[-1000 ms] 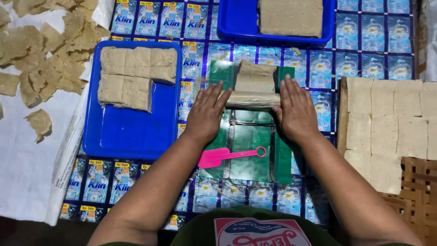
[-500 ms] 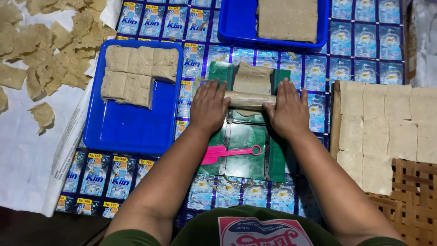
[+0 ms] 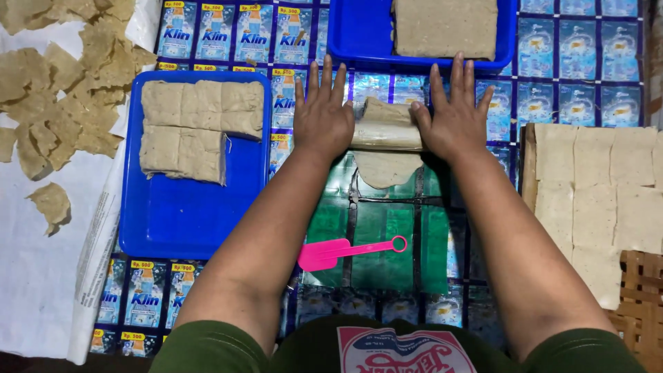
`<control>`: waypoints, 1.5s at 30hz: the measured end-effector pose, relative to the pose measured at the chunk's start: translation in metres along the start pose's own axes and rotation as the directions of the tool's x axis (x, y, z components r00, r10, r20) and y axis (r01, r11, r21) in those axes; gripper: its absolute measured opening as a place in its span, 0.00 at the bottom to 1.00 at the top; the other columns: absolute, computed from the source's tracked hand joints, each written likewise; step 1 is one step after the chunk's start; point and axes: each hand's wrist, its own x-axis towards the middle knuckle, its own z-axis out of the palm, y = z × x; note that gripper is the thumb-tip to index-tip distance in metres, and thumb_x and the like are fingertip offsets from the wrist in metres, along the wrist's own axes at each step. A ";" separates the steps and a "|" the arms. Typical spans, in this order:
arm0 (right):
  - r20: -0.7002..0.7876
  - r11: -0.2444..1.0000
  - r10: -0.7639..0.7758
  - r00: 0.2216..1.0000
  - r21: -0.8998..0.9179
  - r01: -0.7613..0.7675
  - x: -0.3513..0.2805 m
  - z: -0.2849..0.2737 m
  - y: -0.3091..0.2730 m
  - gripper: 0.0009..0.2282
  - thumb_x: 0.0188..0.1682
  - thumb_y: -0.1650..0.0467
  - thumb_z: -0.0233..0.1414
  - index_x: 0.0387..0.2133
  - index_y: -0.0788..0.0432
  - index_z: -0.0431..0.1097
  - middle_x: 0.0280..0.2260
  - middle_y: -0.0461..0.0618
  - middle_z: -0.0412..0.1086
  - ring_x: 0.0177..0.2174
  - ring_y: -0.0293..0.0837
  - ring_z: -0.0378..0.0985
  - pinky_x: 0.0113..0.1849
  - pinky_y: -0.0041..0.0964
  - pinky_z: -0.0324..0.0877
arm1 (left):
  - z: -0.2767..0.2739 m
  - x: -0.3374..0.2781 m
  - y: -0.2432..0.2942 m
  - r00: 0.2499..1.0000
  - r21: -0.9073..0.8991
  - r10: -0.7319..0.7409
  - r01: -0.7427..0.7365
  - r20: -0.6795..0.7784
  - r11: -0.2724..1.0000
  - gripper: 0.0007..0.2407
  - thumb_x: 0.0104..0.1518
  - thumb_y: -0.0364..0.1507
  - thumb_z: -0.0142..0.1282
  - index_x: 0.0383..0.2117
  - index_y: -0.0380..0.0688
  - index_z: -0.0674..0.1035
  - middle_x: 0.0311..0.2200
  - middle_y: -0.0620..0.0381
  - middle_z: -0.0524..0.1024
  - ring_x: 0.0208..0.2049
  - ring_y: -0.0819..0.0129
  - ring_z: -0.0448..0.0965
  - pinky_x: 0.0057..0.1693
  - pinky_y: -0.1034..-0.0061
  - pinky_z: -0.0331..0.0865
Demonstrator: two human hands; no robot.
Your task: Preparing and rolling squares of a doughy food substance into cylindrical shapes on a workspace.
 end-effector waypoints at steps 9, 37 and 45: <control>-0.048 0.982 -0.177 0.983 -0.079 0.173 -0.086 0.016 0.002 0.30 0.60 0.51 0.32 0.72 0.53 0.49 0.73 0.60 0.39 0.69 0.58 0.44 0.61 0.66 0.45 | 0.013 -0.091 -0.006 0.979 -0.052 0.149 -0.157 -0.137 0.986 0.21 0.69 0.38 0.35 0.65 0.48 0.68 0.70 0.44 0.57 0.71 0.43 0.52 0.71 0.50 0.48; -0.206 0.884 -0.466 0.860 -0.153 0.442 0.036 0.025 0.049 0.17 0.65 0.55 0.37 0.35 0.49 0.66 0.33 0.46 0.62 0.40 0.52 0.73 0.41 0.48 0.68 | 0.007 -0.058 -0.012 0.958 -0.089 0.230 -0.248 -0.172 0.965 0.21 0.57 0.40 0.57 0.55 0.46 0.72 0.42 0.50 0.73 0.52 0.49 0.72 0.62 0.54 0.61; 0.015 0.947 -0.301 0.953 -0.110 0.301 0.024 0.012 0.035 0.19 0.63 0.56 0.35 0.37 0.51 0.71 0.35 0.53 0.70 0.42 0.59 0.76 0.41 0.56 0.73 | -0.001 -0.055 -0.025 0.973 -0.138 0.231 -0.228 0.006 0.964 0.17 0.63 0.44 0.47 0.53 0.51 0.72 0.43 0.53 0.72 0.51 0.52 0.72 0.61 0.56 0.60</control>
